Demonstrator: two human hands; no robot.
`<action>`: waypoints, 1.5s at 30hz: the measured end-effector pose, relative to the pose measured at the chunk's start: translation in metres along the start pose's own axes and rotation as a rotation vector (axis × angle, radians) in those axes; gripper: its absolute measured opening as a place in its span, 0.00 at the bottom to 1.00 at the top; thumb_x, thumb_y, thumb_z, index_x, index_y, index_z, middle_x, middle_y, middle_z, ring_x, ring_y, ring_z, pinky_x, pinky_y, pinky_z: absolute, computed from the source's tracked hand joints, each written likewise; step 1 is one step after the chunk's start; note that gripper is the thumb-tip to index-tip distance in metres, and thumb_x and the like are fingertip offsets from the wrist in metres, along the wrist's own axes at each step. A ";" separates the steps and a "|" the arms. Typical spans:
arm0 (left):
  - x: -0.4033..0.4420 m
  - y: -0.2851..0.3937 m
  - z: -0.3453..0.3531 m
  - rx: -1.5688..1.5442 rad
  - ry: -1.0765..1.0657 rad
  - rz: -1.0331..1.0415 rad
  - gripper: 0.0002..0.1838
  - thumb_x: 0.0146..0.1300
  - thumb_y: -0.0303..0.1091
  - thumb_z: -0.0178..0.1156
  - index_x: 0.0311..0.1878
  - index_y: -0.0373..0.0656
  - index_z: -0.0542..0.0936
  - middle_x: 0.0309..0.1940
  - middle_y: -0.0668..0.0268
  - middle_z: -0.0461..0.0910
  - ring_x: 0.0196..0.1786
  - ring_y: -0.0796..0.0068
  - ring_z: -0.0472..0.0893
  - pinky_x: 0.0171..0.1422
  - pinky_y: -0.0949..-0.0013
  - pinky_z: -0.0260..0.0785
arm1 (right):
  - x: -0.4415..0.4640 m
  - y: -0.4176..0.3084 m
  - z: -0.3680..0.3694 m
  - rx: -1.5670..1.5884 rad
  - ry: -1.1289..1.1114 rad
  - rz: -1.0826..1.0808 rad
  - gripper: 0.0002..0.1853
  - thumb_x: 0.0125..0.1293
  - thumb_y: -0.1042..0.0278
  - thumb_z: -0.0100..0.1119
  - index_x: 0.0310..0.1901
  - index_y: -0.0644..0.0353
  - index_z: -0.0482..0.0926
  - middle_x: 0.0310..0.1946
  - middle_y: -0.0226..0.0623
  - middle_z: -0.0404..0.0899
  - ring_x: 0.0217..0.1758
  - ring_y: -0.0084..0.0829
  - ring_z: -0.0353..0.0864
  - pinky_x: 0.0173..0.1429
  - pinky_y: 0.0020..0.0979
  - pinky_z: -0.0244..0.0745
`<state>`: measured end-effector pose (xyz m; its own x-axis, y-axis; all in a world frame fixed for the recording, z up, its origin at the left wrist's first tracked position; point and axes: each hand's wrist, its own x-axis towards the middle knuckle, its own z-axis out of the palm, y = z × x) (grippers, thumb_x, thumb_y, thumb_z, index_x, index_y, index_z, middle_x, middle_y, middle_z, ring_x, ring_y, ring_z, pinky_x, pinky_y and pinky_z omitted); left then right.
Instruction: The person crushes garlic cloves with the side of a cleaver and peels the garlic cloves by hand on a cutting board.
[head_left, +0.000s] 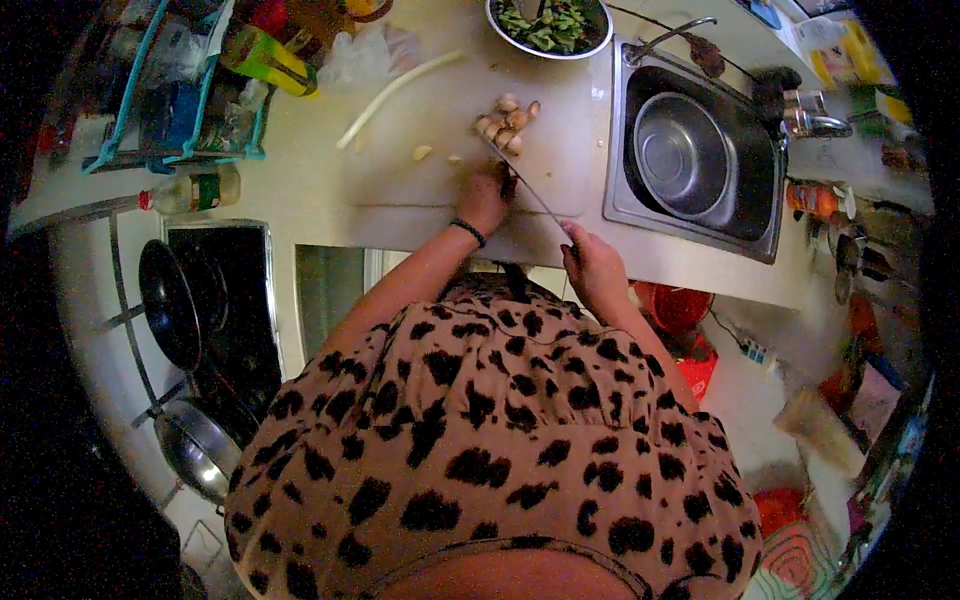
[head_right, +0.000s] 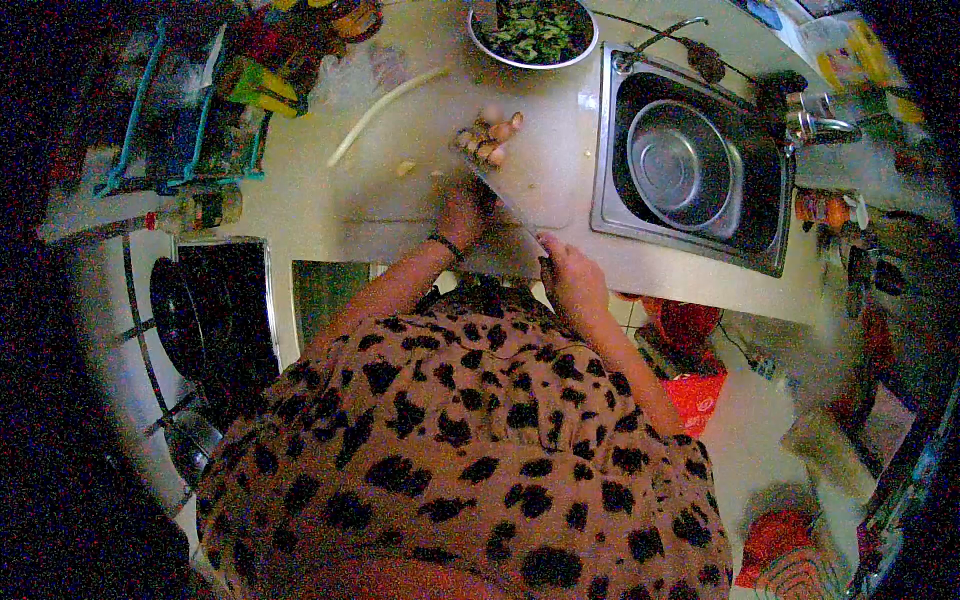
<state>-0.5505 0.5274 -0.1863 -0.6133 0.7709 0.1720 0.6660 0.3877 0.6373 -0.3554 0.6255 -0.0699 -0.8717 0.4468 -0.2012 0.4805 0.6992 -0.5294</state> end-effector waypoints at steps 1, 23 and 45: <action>0.001 0.001 -0.001 -0.007 -0.019 -0.039 0.09 0.59 0.34 0.55 0.35 0.37 0.76 0.29 0.46 0.77 0.34 0.43 0.76 0.38 0.49 0.68 | 0.000 -0.001 -0.002 0.005 -0.017 0.009 0.21 0.59 0.69 0.55 0.56 0.49 0.68 0.37 0.48 0.77 0.36 0.50 0.78 0.39 0.46 0.73; 0.002 0.005 -0.061 -0.054 -0.146 -0.438 0.13 0.60 0.41 0.58 0.43 0.43 0.78 0.37 0.51 0.80 0.39 0.54 0.80 0.43 0.56 0.71 | 0.036 0.014 0.013 0.277 0.143 -0.073 0.14 0.60 0.72 0.56 0.48 0.58 0.73 0.21 0.48 0.72 0.24 0.46 0.72 0.32 0.36 0.68; 0.133 0.088 0.070 0.110 -0.387 0.015 0.13 0.62 0.34 0.44 0.41 0.38 0.75 0.36 0.47 0.80 0.40 0.48 0.81 0.44 0.51 0.72 | -0.035 0.030 -0.055 0.388 0.580 0.191 0.08 0.61 0.72 0.58 0.42 0.62 0.75 0.20 0.35 0.73 0.21 0.22 0.68 0.28 0.27 0.67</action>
<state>-0.5436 0.6991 -0.1605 -0.4118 0.9022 -0.1281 0.7284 0.4104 0.5487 -0.3050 0.6616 -0.0329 -0.5331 0.8409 0.0931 0.4570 0.3788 -0.8048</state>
